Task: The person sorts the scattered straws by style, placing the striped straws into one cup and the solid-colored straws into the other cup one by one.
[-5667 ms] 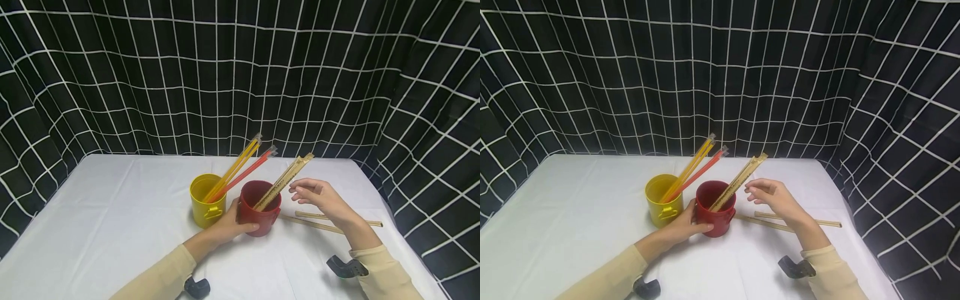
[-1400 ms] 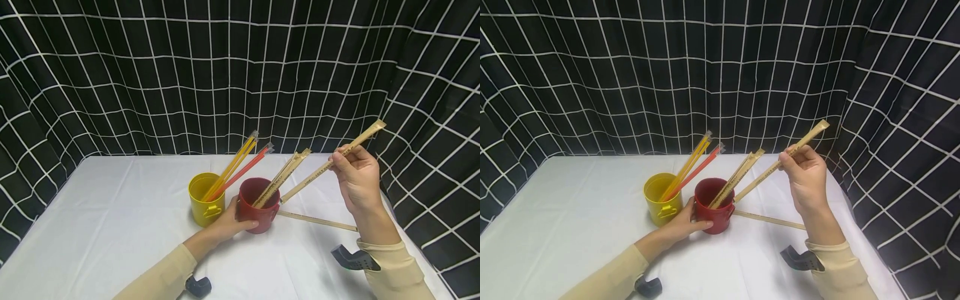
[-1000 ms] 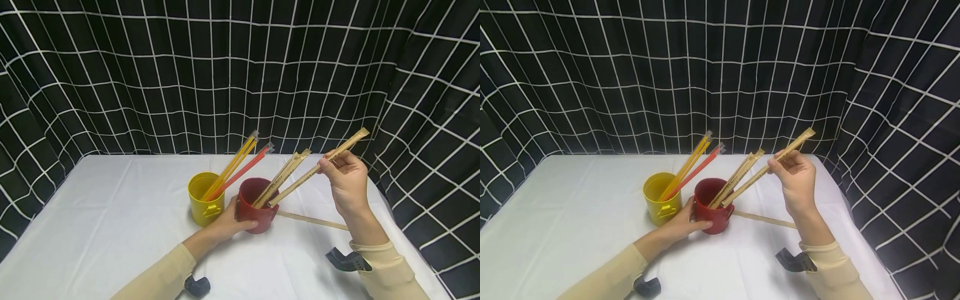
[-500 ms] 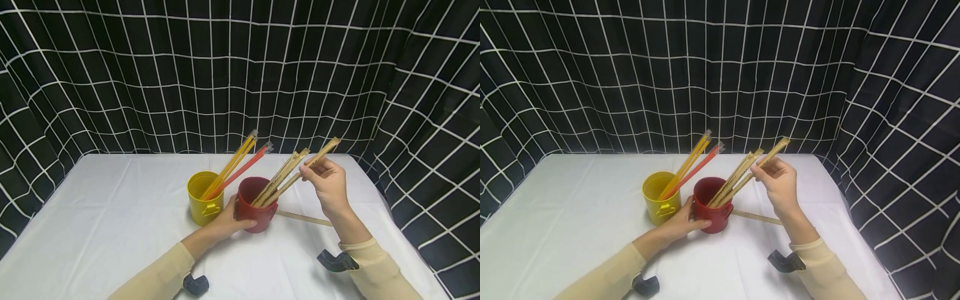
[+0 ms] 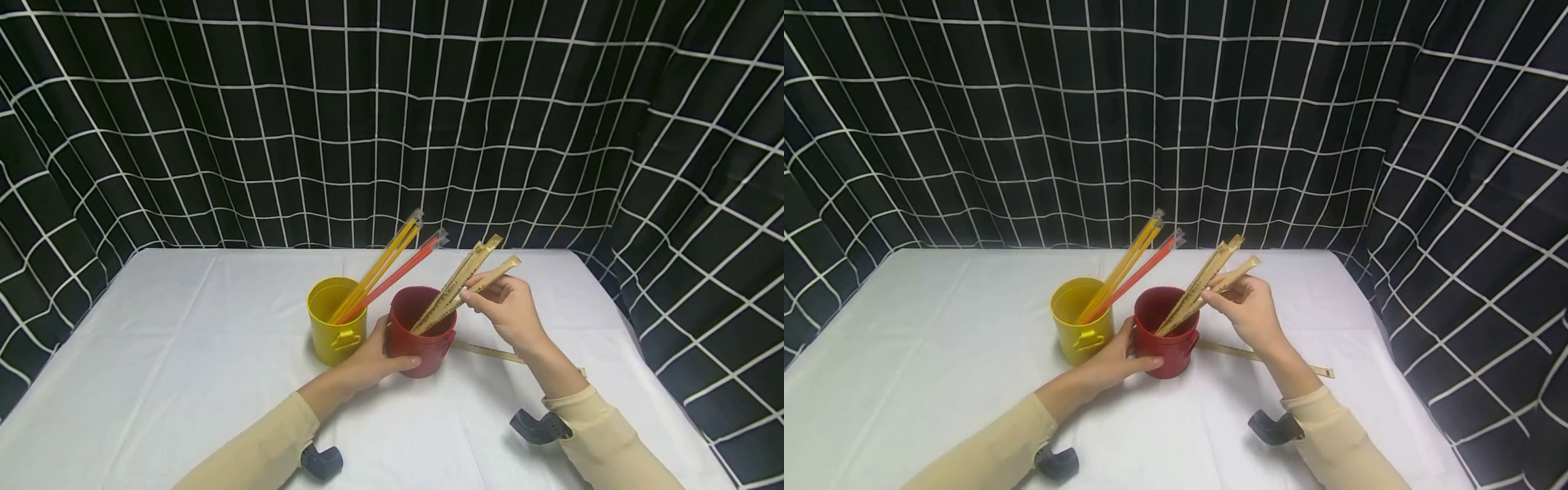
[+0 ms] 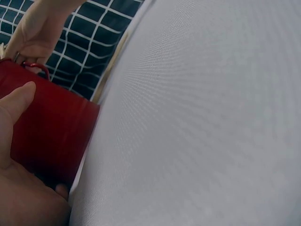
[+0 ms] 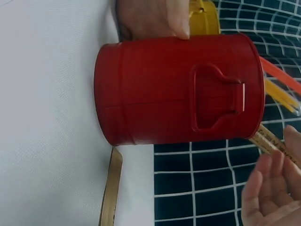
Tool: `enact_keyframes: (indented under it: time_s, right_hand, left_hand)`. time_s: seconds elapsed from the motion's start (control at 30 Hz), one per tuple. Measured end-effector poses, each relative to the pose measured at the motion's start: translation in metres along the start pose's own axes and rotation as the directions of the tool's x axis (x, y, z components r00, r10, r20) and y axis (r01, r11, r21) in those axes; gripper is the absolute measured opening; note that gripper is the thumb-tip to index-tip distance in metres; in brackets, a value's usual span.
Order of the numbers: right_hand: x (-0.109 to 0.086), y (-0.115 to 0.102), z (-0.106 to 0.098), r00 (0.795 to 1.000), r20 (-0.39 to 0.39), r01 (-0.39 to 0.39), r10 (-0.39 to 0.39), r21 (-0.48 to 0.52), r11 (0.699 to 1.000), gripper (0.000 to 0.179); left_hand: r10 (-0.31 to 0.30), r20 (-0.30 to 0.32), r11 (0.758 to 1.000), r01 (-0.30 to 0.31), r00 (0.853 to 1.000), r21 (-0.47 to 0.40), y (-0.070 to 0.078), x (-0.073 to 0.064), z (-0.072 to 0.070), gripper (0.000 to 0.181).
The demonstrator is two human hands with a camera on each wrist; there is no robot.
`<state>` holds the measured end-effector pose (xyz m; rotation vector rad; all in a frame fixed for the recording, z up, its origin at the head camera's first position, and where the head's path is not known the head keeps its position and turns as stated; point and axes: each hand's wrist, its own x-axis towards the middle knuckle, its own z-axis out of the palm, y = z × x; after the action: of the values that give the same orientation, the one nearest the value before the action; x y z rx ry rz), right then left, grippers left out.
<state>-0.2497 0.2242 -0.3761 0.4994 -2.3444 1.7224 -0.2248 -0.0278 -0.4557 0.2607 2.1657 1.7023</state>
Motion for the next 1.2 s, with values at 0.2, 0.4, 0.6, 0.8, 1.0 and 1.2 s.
enact_keyframes:
  time_s: [0.2, 0.4, 0.6, 0.8, 1.0, 1.2]
  right_hand:
    - [0.001, -0.002, -0.006, 0.993, 0.112, -0.033, 0.042, -0.083, 0.996, 0.022]
    - [0.004, -0.006, -0.025, 0.972, 0.206, -0.065, 0.109, -0.211, 0.975, 0.031]
    - [0.007, 0.005, -0.047, 0.906, 0.393, -0.034, 0.156, -0.301, 0.953, 0.031]
    - [0.008, 0.036, -0.050, 0.818, 0.541, 0.026, 0.195, -0.373, 0.927, 0.024]
    - [0.006, 0.050, -0.039, 0.783, 0.531, -0.014, 0.324, -0.506, 0.862, 0.014]
    - [0.001, 0.051, -0.033, 0.780, 0.493, -0.032, 0.385, -0.584, 0.811, 0.004]
  left_hand:
    - [-0.010, 0.000, 1.000, 0.010, 1.000, 0.000, 0.001, 0.000, 0.000, 0.103]
    - [-0.012, 0.003, 1.000, 0.013, 1.000, -0.008, 0.001, 0.000, 0.001, 0.104]
    - [-0.003, 0.009, 1.000, 0.003, 1.000, -0.017, 0.001, 0.000, 0.000, 0.104]
    - [-0.005, 0.005, 1.000, 0.005, 1.000, -0.008, 0.000, 0.001, 0.000, 0.104]
    - [-0.008, 0.004, 1.000, 0.008, 1.000, -0.008, 0.000, 0.001, -0.001, 0.104]
    - [-0.001, 0.006, 1.000, 0.001, 1.000, -0.025, 0.000, 0.000, 0.000, 0.104]
